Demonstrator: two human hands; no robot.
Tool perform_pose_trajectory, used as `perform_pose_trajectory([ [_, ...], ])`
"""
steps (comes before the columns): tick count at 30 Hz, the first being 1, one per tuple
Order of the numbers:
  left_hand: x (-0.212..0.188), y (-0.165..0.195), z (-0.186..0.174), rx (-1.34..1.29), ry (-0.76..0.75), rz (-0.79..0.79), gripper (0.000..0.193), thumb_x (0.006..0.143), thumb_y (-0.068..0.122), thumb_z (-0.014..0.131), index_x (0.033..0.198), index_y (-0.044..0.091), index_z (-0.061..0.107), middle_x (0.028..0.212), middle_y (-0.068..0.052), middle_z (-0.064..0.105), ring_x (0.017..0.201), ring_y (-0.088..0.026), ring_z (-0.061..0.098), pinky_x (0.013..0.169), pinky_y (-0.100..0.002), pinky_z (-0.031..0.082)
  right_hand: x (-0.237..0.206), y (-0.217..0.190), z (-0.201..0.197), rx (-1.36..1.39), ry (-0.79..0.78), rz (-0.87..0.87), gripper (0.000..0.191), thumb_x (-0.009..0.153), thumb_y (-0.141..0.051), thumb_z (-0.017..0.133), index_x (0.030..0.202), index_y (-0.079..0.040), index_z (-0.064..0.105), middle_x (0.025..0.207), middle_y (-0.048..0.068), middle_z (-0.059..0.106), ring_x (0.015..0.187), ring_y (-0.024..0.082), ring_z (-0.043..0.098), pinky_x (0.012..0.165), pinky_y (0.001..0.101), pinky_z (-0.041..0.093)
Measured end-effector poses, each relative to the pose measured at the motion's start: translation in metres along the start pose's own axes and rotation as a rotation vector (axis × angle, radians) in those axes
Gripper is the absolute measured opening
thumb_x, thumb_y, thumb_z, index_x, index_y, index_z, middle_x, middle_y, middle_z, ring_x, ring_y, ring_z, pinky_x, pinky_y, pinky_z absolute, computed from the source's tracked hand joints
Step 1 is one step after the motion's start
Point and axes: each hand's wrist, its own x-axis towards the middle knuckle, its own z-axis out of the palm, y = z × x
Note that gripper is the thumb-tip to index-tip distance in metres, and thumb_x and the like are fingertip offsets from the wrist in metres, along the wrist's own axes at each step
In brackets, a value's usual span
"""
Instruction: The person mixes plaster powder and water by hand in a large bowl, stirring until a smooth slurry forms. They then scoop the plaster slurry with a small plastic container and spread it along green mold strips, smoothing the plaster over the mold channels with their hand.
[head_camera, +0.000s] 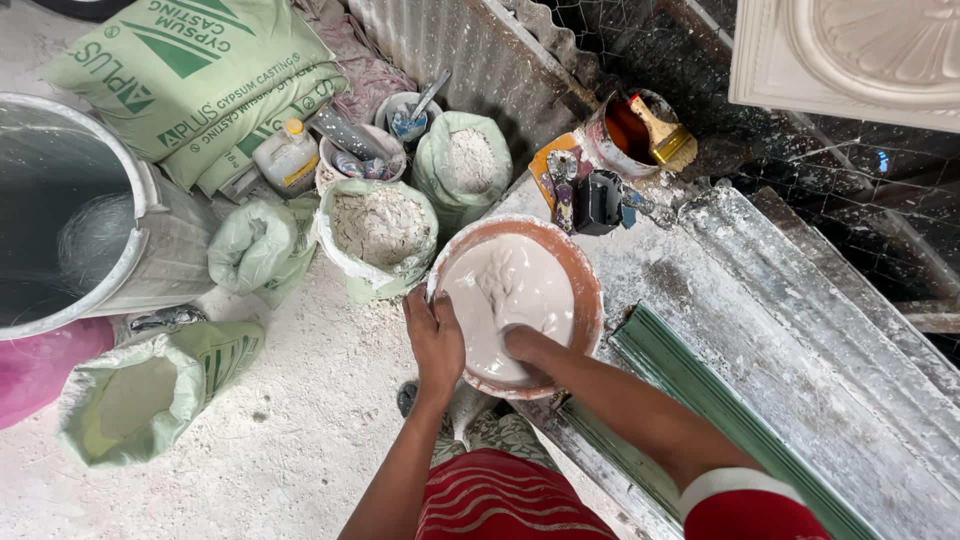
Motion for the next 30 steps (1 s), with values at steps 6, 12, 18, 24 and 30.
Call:
perform_pose_trajectory([
  [6, 0.001, -0.002, 0.000, 0.035, -0.003, -0.026, 0.049, 0.100, 0.018, 0.046, 0.140, -0.010, 0.047, 0.135, -0.027, 0.051, 0.126, -0.043, 0.053, 0.109, -0.048, 0.038, -0.027, 0.015, -0.054, 0.082, 0.013, -0.045, 0.029, 0.098, -0.016, 0.054, 0.122, -0.001, 0.059, 0.112, 0.026, 0.066, 0.098, 0.037, 0.068, 0.090, 0.0454, 0.056],
  [12, 0.001, 0.002, 0.001, 0.011, -0.011, -0.050, 0.049, 0.100, 0.019, 0.045, 0.140, -0.009, 0.046, 0.135, -0.028, 0.050, 0.125, -0.042, 0.053, 0.108, -0.049, 0.038, 0.006, 0.029, -0.069, -0.019, 0.045, 0.023, 0.028, 0.098, -0.015, 0.053, 0.121, 0.000, 0.060, 0.110, 0.025, 0.067, 0.097, 0.036, 0.069, 0.089, 0.0449, 0.057],
  [18, 0.000, 0.004, 0.000, 0.017, 0.000, 0.014, 0.047, 0.101, 0.016, 0.045, 0.140, -0.010, 0.048, 0.134, -0.028, 0.051, 0.125, -0.043, 0.053, 0.109, -0.049, 0.037, 0.041, 0.006, -0.014, -0.108, 0.092, 0.064, 0.027, 0.098, -0.014, 0.052, 0.120, 0.000, 0.061, 0.108, 0.025, 0.068, 0.096, 0.035, 0.070, 0.088, 0.0444, 0.058],
  [24, -0.001, 0.001, 0.001, 0.005, -0.008, -0.014, 0.042, 0.101, 0.016, 0.046, 0.135, -0.008, 0.050, 0.128, -0.026, 0.053, 0.120, -0.042, 0.056, 0.106, -0.049, 0.040, 0.006, 0.002, -0.001, -0.063, 0.046, 0.032, 0.027, 0.099, -0.013, 0.051, 0.120, 0.000, 0.061, 0.106, 0.024, 0.070, 0.095, 0.034, 0.071, 0.087, 0.0439, 0.058],
  [30, 0.000, 0.000, 0.002, -0.004, -0.003, -0.039, 0.042, 0.102, 0.018, 0.046, 0.135, -0.008, 0.048, 0.129, -0.026, 0.051, 0.120, -0.041, 0.055, 0.105, -0.049, 0.042, -0.026, -0.007, -0.051, -0.035, 0.046, -0.042, 0.026, 0.099, -0.012, 0.050, 0.119, 0.001, 0.062, 0.104, 0.023, 0.071, 0.093, 0.033, 0.072, 0.087, 0.0434, 0.059],
])
